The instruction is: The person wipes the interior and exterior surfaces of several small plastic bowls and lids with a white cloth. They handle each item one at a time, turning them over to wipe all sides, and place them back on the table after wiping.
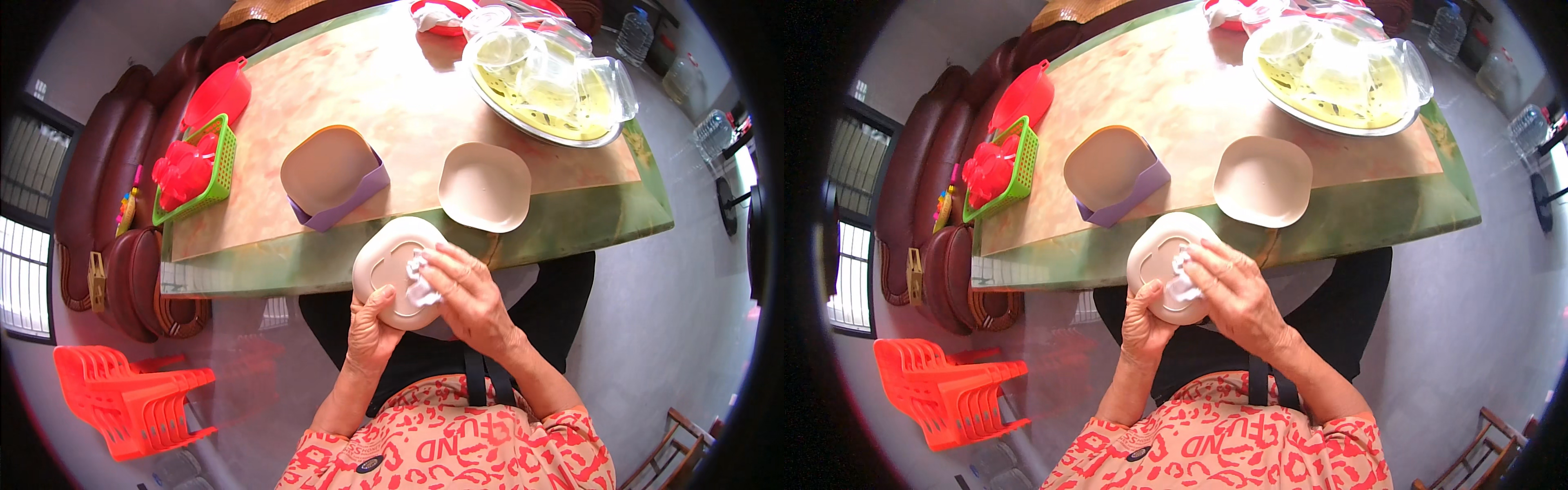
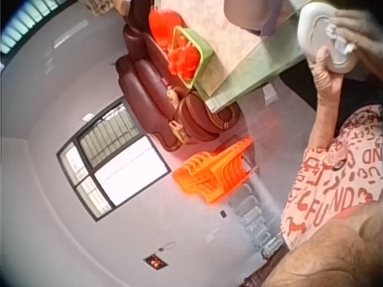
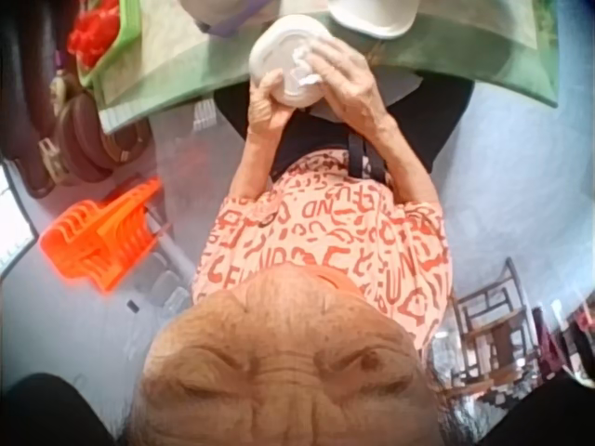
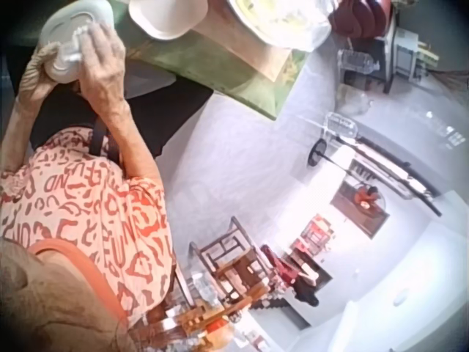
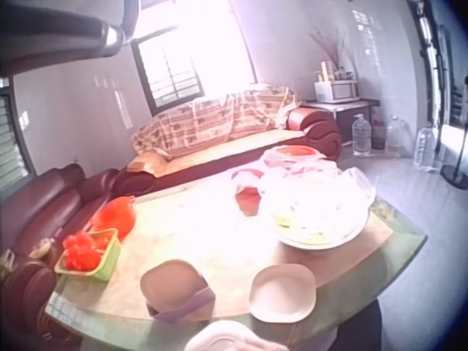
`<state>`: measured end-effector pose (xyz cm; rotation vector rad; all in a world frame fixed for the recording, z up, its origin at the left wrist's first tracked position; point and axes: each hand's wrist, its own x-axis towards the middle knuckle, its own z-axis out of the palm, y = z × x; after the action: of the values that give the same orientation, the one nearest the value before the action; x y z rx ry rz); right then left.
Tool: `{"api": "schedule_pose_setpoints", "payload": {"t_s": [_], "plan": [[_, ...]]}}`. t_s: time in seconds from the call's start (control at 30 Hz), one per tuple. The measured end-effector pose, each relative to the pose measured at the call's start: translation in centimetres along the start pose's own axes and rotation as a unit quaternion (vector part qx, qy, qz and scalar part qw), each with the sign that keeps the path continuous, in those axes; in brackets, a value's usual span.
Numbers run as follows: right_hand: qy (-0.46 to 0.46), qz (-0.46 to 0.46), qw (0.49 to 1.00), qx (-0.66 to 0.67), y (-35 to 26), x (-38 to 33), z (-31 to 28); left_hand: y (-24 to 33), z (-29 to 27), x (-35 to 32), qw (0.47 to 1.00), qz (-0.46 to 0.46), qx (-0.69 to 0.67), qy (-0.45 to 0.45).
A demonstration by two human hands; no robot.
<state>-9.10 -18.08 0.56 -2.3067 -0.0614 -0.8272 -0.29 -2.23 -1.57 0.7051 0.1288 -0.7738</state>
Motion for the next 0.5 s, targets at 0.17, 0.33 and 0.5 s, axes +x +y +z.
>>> {"api": "schedule_pose_setpoints", "payload": {"t_s": [0.17, 0.33, 0.5], "plan": [[0.053, 0.029, 0.997, 0.043, 1.7, 2.7, 1.1, -0.2, 0.7, -0.5, 0.998, 0.015, 0.053, -0.003], [0.003, 0.044, 0.998, 0.033, 1.3, 2.6, 1.2, 0.3, 0.5, -0.3, 0.998, 0.035, 0.050, 0.007], [-0.025, 0.036, 0.999, -0.025, 0.0, -0.2, 1.2, 0.2, -0.1, 0.3, 0.999, 0.031, 0.022, 0.020]]}}
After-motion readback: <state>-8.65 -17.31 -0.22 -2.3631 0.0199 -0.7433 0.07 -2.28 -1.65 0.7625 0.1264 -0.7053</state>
